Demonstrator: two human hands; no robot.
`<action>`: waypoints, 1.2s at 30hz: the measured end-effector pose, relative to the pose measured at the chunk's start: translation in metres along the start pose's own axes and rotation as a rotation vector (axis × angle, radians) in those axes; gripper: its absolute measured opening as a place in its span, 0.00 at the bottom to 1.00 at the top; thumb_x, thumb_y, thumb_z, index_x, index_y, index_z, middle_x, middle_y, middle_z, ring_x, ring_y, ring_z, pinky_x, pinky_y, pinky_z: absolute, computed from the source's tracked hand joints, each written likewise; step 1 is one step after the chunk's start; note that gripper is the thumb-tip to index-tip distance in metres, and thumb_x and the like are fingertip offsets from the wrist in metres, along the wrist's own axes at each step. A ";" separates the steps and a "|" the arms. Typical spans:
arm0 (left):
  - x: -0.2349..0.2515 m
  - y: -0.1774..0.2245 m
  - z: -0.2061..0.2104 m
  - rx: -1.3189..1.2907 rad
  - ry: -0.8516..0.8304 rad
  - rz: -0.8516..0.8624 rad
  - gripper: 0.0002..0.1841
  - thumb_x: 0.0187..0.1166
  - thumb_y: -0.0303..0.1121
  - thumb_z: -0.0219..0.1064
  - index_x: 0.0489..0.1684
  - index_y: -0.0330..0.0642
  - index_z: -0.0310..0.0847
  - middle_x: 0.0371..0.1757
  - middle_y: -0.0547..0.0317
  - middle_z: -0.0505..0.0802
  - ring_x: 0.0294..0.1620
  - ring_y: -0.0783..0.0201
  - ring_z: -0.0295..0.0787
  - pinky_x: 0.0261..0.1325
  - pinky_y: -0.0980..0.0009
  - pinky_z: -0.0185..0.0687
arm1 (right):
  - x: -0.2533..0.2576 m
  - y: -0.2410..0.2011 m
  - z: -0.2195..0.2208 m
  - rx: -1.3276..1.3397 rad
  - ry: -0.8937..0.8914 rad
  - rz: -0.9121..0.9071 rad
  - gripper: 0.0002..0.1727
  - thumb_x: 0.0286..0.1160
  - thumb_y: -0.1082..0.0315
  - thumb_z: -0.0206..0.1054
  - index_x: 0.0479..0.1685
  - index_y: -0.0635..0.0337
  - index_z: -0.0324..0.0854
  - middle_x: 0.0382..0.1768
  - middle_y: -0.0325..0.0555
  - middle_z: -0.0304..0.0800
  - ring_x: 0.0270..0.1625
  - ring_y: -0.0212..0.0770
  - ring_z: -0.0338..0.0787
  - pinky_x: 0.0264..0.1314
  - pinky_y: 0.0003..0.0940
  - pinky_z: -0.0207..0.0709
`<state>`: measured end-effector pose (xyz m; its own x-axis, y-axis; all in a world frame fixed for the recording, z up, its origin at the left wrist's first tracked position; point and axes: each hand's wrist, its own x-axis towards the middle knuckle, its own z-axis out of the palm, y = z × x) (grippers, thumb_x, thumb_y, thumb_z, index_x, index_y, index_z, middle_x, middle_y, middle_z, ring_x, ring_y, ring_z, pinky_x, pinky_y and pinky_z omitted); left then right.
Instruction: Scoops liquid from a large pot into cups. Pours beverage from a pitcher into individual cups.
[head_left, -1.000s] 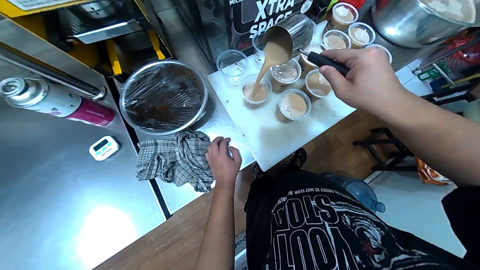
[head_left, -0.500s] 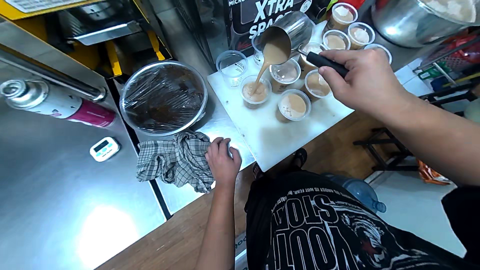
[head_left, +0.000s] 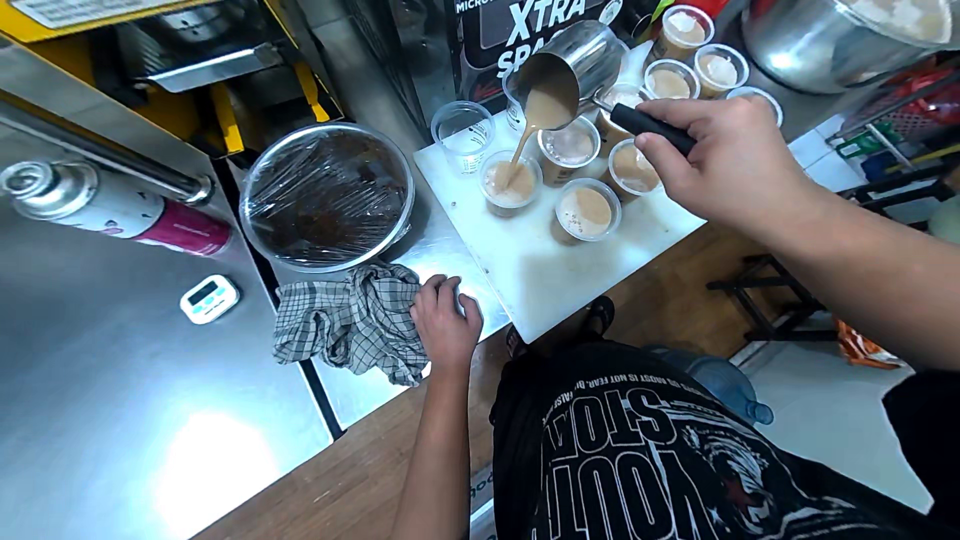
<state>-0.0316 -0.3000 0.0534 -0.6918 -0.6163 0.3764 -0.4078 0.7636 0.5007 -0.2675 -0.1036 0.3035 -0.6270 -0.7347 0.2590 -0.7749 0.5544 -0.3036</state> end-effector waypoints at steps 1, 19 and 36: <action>0.000 0.000 0.000 0.004 0.006 0.001 0.17 0.73 0.37 0.57 0.47 0.43 0.92 0.56 0.46 0.91 0.54 0.44 0.87 0.54 0.48 0.77 | 0.000 0.000 0.000 -0.001 0.001 -0.004 0.20 0.87 0.63 0.56 0.66 0.63 0.86 0.35 0.54 0.93 0.30 0.46 0.89 0.35 0.47 0.80; 0.000 0.001 -0.001 0.002 -0.010 -0.009 0.18 0.73 0.38 0.57 0.47 0.42 0.92 0.58 0.43 0.91 0.56 0.42 0.87 0.54 0.46 0.77 | 0.000 -0.003 0.000 0.000 -0.001 -0.012 0.20 0.87 0.63 0.56 0.67 0.64 0.86 0.34 0.54 0.92 0.29 0.46 0.88 0.34 0.46 0.80; 0.001 0.001 -0.002 -0.005 -0.029 -0.012 0.18 0.73 0.37 0.57 0.48 0.41 0.92 0.58 0.43 0.91 0.57 0.41 0.87 0.55 0.44 0.77 | 0.001 -0.004 0.001 -0.013 -0.005 -0.013 0.21 0.88 0.63 0.56 0.67 0.64 0.86 0.34 0.54 0.92 0.29 0.48 0.88 0.34 0.49 0.80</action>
<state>-0.0315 -0.3001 0.0554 -0.7038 -0.6197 0.3472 -0.4133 0.7548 0.5094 -0.2645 -0.1069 0.3043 -0.6162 -0.7439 0.2585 -0.7842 0.5494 -0.2883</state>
